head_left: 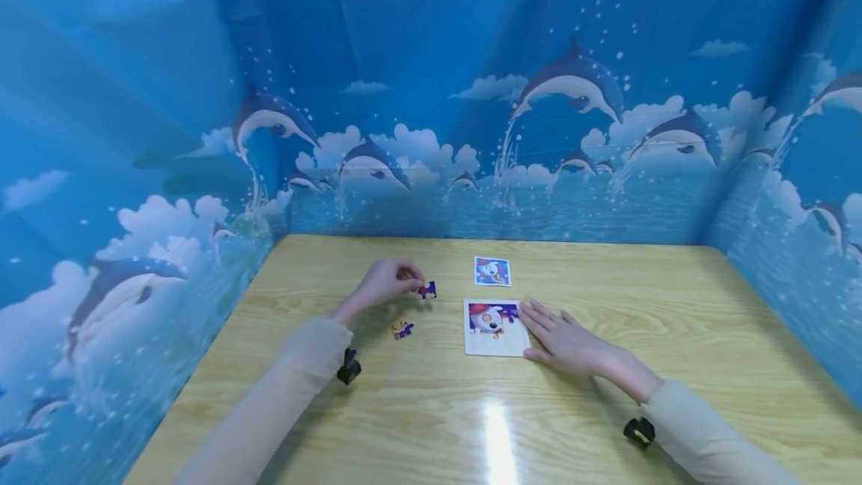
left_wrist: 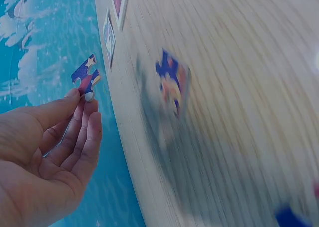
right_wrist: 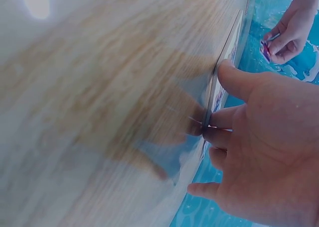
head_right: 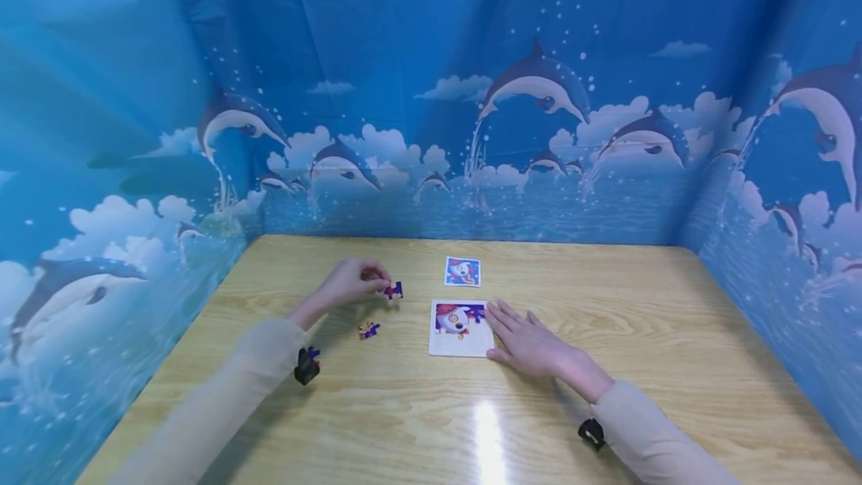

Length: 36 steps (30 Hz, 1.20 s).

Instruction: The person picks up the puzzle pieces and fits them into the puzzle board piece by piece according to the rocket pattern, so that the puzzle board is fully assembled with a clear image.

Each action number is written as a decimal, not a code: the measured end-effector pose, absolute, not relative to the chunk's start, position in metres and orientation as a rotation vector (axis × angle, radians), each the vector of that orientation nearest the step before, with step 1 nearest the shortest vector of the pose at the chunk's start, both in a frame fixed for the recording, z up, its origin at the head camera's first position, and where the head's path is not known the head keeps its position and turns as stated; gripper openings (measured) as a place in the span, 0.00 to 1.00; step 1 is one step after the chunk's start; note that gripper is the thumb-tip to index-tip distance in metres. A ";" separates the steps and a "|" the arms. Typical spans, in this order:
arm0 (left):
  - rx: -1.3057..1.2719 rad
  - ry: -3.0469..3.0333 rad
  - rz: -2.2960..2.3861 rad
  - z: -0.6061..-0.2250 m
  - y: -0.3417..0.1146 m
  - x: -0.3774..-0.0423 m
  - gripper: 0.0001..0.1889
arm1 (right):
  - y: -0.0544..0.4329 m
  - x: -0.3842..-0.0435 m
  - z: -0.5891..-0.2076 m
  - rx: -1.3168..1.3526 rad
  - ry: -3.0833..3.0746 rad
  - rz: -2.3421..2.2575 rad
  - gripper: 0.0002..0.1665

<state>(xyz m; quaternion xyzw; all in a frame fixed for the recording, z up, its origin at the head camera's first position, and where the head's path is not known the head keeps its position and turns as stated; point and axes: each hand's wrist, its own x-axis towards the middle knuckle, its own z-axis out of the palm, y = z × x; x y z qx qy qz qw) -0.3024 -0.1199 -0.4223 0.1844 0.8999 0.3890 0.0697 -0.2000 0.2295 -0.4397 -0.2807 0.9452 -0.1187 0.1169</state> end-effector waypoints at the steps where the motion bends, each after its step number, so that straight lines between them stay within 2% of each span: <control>1: 0.553 2.706 1.172 -0.422 -0.115 -0.302 0.02 | 0.230 -0.200 -0.440 -0.821 2.768 -0.351 0.42; 22: 0.667 2.567 1.194 -0.436 -0.007 -0.292 0.02 | 0.231 -0.202 -0.444 -0.874 2.796 -0.359 0.42; 27: 0.742 2.586 1.120 -0.442 0.008 -0.285 0.04 | 0.233 -0.202 -0.447 -0.925 2.825 -0.352 0.42; 36: 0.745 2.572 1.087 -0.451 0.018 -0.278 0.03 | 0.232 -0.203 -0.442 -0.842 2.776 -0.384 0.43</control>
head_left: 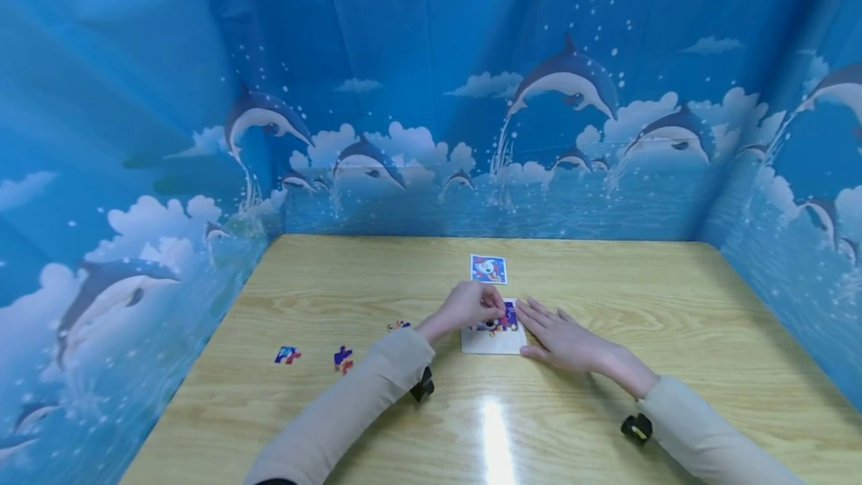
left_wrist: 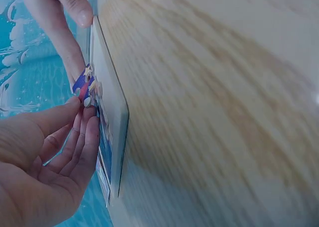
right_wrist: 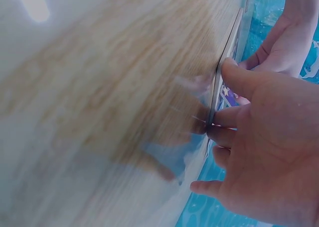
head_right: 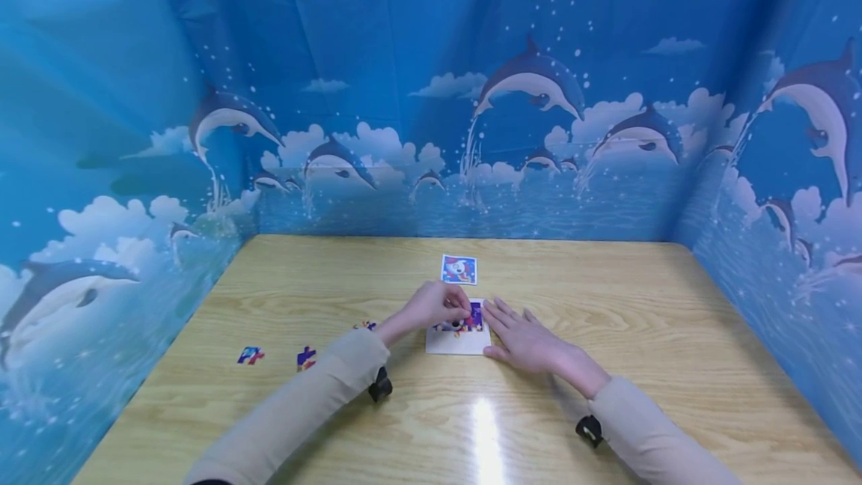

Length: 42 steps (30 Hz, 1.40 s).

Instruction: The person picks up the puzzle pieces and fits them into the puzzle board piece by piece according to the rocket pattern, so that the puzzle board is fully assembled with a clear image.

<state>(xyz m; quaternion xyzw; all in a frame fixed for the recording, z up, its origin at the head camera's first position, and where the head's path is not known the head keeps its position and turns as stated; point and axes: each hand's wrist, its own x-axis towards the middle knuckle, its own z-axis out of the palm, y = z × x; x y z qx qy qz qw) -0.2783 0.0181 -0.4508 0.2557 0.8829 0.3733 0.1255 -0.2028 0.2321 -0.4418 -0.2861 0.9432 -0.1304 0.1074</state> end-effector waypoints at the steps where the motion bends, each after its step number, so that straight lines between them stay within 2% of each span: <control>1: 0.744 2.578 1.078 -0.451 0.018 -0.278 0.03 | 0.232 -0.203 -0.441 -0.840 2.776 -0.386 0.43; 32: 0.924 2.633 0.859 -0.447 0.025 -0.276 0.07 | 0.231 -0.203 -0.442 -0.839 2.791 -0.416 0.43; 42: 0.911 2.647 0.822 -0.446 0.025 -0.276 0.06 | 0.231 -0.203 -0.443 -0.832 2.779 -0.414 0.43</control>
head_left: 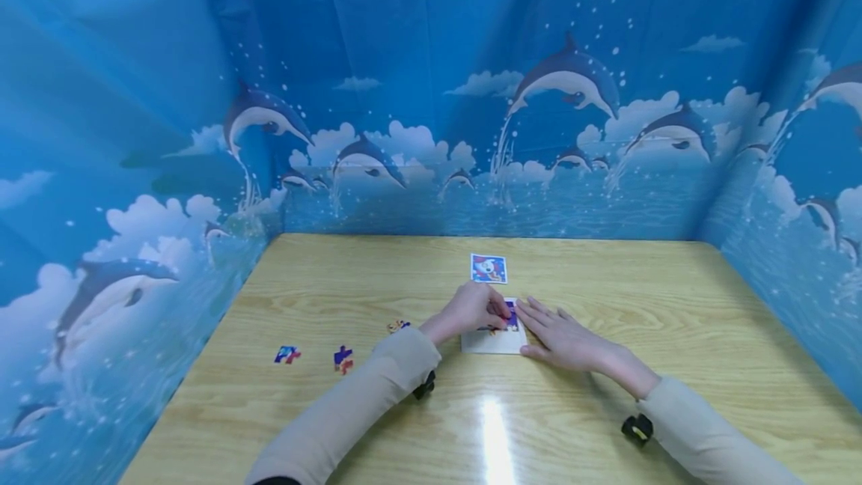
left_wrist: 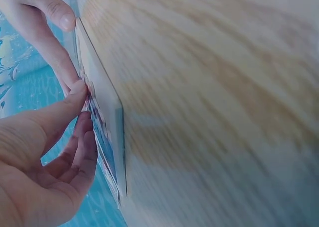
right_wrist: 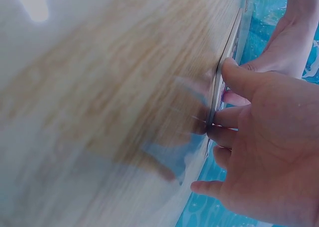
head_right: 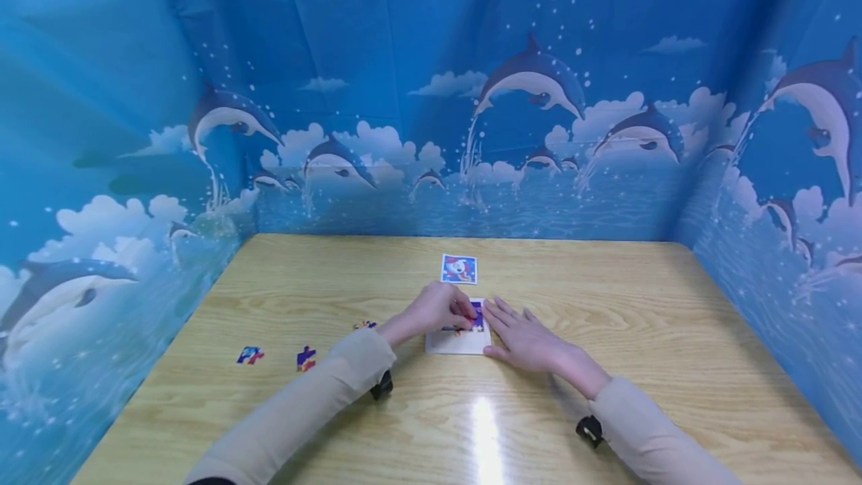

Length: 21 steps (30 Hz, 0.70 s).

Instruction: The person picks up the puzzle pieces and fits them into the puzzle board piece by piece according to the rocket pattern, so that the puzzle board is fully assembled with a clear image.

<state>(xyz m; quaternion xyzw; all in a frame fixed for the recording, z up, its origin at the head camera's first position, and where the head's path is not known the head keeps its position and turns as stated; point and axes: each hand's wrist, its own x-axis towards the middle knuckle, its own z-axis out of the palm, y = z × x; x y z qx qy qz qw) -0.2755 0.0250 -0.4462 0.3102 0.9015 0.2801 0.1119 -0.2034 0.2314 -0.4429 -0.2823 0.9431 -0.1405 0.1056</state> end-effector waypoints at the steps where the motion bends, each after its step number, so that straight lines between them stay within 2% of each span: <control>1: 0.913 2.652 0.816 -0.446 0.025 -0.275 0.06 | 0.231 -0.203 -0.443 -0.829 2.777 -0.414 0.43; 10: 0.874 2.719 0.795 -0.445 0.025 -0.274 0.10 | 0.231 -0.203 -0.443 -0.849 2.790 -0.415 0.43; 16: 0.801 2.721 0.841 -0.444 0.022 -0.274 0.06 | 0.230 -0.203 -0.442 -0.839 2.781 -0.410 0.43; 21: 0.805 2.728 0.934 -0.439 0.012 -0.278 0.10 | 0.231 -0.202 -0.442 -0.831 2.784 -0.397 0.43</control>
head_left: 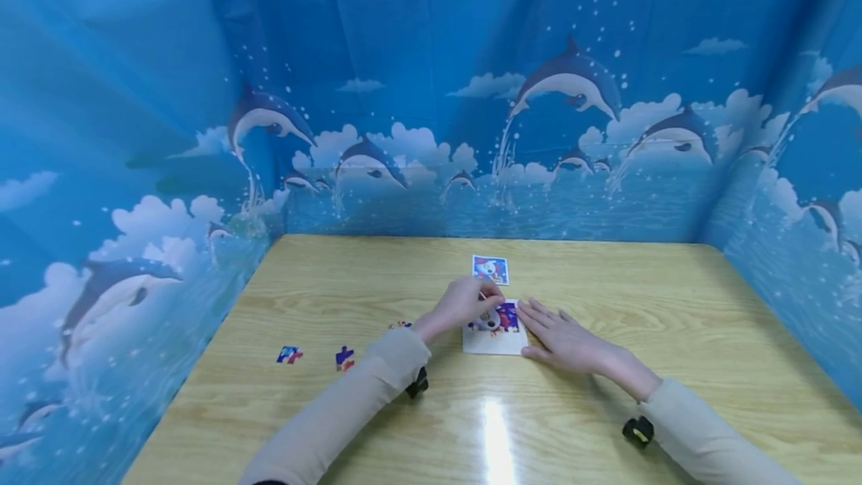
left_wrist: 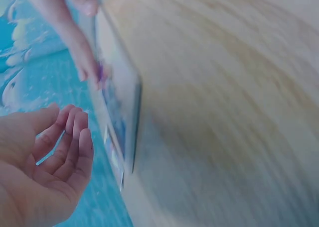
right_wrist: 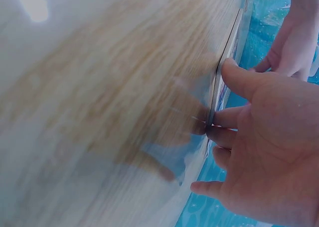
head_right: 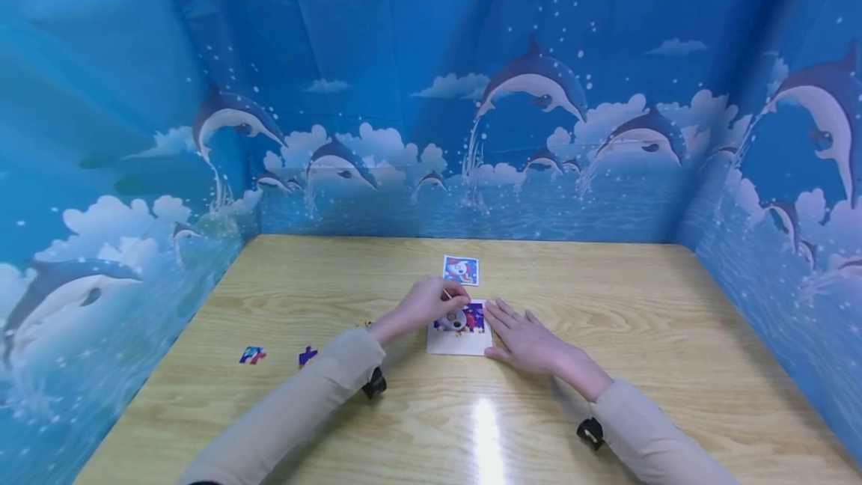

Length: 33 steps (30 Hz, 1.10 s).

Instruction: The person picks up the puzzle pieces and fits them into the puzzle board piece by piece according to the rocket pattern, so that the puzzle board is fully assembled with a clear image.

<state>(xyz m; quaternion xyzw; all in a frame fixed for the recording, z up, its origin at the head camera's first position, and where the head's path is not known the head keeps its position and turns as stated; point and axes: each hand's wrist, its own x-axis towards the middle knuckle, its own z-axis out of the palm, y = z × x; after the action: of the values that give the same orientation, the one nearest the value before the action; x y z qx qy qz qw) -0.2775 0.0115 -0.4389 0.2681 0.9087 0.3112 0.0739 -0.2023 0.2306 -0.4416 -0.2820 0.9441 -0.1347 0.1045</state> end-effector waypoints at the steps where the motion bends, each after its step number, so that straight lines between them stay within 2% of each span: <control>1: 0.806 2.718 0.977 -0.437 0.008 -0.278 0.10 | 0.231 -0.202 -0.441 -0.829 2.785 -0.392 0.43; 15: 0.624 2.582 1.560 -0.417 -0.072 -0.280 0.17 | 0.230 -0.200 -0.440 -0.833 2.781 -0.405 0.43; 33: 0.450 2.769 1.538 -0.414 -0.176 -0.251 0.19 | 0.231 -0.200 -0.441 -0.842 2.793 -0.382 0.43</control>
<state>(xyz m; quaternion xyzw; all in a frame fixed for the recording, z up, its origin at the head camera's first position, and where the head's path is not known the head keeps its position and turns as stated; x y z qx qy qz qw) -0.2506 -0.1761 -0.4145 0.1407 0.8651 0.4806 -0.0289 -0.1997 0.2307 -0.4412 -0.2849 0.9446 -0.1292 0.0997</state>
